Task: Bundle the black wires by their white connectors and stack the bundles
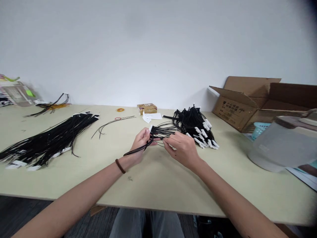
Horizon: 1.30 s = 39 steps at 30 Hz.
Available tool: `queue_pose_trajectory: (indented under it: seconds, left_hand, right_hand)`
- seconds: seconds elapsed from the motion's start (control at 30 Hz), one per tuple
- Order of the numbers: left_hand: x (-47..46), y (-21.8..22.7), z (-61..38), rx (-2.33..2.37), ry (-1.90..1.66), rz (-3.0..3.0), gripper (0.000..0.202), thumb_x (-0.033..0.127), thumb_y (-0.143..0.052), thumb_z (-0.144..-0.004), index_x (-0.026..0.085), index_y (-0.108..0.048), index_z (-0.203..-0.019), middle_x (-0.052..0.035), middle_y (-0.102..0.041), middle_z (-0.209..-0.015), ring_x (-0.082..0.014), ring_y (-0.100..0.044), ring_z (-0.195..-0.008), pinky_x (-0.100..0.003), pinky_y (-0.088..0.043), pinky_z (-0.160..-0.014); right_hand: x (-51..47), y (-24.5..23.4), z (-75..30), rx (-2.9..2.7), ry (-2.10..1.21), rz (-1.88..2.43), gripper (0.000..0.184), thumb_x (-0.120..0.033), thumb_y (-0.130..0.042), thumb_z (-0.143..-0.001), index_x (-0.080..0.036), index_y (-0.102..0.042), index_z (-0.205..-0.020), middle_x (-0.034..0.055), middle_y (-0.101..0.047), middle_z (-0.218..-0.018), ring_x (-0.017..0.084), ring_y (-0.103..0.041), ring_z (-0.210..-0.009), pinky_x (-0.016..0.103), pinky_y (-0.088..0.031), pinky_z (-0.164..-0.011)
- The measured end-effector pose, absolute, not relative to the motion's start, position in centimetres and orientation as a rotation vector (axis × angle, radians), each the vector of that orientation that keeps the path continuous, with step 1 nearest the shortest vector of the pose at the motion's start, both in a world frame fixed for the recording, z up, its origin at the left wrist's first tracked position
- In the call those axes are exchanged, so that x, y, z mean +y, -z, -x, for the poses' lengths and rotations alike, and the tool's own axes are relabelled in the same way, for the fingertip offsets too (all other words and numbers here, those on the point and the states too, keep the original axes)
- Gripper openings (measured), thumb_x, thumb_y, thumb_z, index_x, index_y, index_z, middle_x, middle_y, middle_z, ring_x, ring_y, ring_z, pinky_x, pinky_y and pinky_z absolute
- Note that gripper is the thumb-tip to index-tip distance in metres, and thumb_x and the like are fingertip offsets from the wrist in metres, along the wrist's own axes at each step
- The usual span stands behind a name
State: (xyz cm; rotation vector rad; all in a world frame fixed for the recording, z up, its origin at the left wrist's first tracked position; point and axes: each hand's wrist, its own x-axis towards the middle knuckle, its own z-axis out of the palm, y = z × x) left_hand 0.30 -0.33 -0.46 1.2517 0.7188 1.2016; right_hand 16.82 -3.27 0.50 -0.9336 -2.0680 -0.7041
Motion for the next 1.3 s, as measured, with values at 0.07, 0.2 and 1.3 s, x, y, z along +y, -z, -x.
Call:
queue_pose_trajectory:
  seconds: [0.07,0.2,1.3]
  left_hand:
    - [-0.33,0.41,-0.29,0.722,-1.19,-1.252,0.027,0.043,-0.05,-0.08,0.019,-0.041,-0.073,0.0017,-0.05,-0.076,-0.0145,-0.06,-0.074,-0.028,-0.049,-0.068]
    - [-0.37,0.26,-0.32,0.742,-1.196,-1.235,0.026,0.043,-0.051,-0.079,0.019,-0.041,-0.073,0.0018,-0.051,-0.075,-0.0151,-0.06,-0.074,-0.029,-0.049,-0.069]
    - [-0.33,0.15,-0.22,0.782,-1.188,-1.225,0.025,0.04,-0.051,-0.079,0.018,-0.044,-0.074,0.0005,-0.052,-0.074,-0.0151,-0.063,-0.072,-0.028,-0.049,-0.065]
  right_hand:
    - [-3.24,-0.43,-16.89,-2.064,0.759,0.922,0.02,-0.016,-0.049,-0.082,-0.018,-0.056,-0.063,-0.0024,-0.051,-0.054,0.01,-0.035,-0.055,0.023,-0.024,-0.054]
    - [-3.2,-0.29,-16.96,-2.051,0.848,0.878,0.019,-0.017,-0.05,-0.082,-0.018,-0.056,-0.064,-0.0029,-0.047,-0.053,0.01,-0.032,-0.056,0.023,-0.023,-0.054]
    - [-3.17,-0.01,-16.81,-1.996,0.961,0.919,0.021,-0.015,-0.049,-0.082,-0.018,-0.051,-0.062,-0.0028,-0.043,-0.053,0.01,-0.032,-0.056,0.025,-0.021,-0.053]
